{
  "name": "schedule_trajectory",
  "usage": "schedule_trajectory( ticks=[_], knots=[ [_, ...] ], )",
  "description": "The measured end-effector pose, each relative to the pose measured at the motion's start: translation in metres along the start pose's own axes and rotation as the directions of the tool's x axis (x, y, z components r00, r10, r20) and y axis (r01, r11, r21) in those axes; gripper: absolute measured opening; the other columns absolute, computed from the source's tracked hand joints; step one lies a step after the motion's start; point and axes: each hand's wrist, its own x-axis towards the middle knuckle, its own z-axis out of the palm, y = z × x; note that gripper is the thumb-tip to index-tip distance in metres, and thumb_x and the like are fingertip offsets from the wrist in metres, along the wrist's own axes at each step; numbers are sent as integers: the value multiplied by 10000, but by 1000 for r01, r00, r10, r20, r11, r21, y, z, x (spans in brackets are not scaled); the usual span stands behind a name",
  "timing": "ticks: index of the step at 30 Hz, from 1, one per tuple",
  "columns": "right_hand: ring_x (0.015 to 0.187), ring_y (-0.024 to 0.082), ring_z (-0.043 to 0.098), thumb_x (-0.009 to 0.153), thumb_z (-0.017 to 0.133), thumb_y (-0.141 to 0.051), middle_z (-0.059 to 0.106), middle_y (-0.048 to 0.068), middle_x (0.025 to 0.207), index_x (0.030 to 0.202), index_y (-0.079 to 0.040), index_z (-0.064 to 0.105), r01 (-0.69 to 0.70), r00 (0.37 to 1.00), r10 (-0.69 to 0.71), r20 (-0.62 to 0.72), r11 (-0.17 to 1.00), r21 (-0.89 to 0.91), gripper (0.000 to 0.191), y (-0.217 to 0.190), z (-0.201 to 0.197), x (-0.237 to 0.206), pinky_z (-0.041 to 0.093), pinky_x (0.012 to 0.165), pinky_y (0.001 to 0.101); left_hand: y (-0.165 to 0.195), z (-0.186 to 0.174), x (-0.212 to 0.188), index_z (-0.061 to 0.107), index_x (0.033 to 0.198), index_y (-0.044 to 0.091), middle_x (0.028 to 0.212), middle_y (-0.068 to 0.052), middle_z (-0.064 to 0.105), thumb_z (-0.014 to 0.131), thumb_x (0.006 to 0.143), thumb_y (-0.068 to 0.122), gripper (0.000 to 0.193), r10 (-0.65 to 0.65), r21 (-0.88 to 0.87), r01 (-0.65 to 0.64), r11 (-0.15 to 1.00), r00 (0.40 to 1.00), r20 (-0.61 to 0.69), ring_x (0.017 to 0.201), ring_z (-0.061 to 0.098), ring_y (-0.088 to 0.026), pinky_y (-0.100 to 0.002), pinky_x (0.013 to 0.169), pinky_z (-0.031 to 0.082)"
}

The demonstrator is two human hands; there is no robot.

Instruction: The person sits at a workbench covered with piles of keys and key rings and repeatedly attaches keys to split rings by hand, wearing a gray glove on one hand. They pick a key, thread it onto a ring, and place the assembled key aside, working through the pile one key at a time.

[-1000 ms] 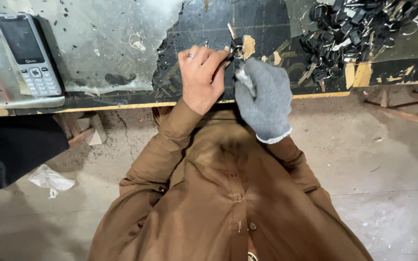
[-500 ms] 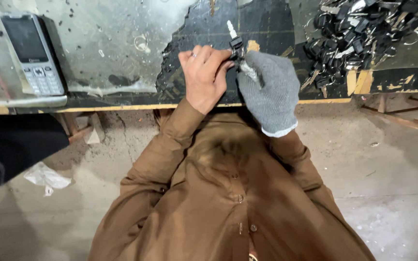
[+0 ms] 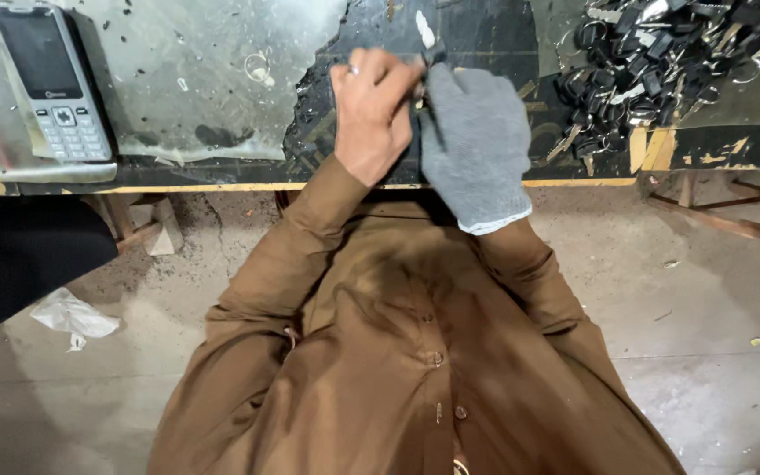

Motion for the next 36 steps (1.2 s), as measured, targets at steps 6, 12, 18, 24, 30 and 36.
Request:
schedule_trajectory(
  ticks=[6,12,18,24,30,36],
  knots=[
    [907,351,602,882,704,-69,628,99,959,1079,-57,638,-73,996,57,69,964,257,208,-2,-18,-30,463,834,461,-2,-4,-13,512,1447,33,1043,-20,593,712,946,-21,543,-17,102,16,995,1000,0,968,563,-247,-404,910,371],
    [1024,368,621,946,710,-96,674,146,1174,1266,-63,645,67,997,-59,-54,983,173,328,0,-1,-20,471,896,451,1,-4,-35,347,1485,-23,1105,-109,597,741,936,-70,678,148,122,-147,982,989,-4,903,551,-267,-447,973,411],
    [1037,391,621,965,708,-130,666,170,1143,1300,-56,654,-39,998,29,60,983,181,348,1,8,-15,496,898,463,12,8,-47,384,1467,20,1014,-64,601,695,909,-109,652,-40,-3,40,999,997,-60,939,584,-268,-446,1007,439],
    [1132,346,684,1040,717,-155,712,113,1222,1303,-118,664,-61,998,44,48,904,424,270,8,8,-14,536,1005,415,22,9,-52,444,1434,35,1055,-67,649,664,859,-111,633,-139,-64,134,989,986,-88,990,586,-281,-424,997,449],
    [1042,343,652,907,721,-75,683,131,1126,1230,-58,670,45,996,-70,61,935,351,328,1,-8,-36,485,930,447,13,-12,-37,645,1196,93,1047,-77,630,651,856,-31,362,-35,245,43,968,999,-37,1013,583,-263,-411,970,380],
    [1086,324,652,943,719,-96,668,118,1205,1227,-71,637,102,995,-93,-48,951,292,296,-7,-6,-33,479,934,436,-5,-33,-39,588,1304,34,1031,-56,627,727,962,15,370,69,231,-68,971,998,7,951,569,-255,-414,977,381]
  ],
)
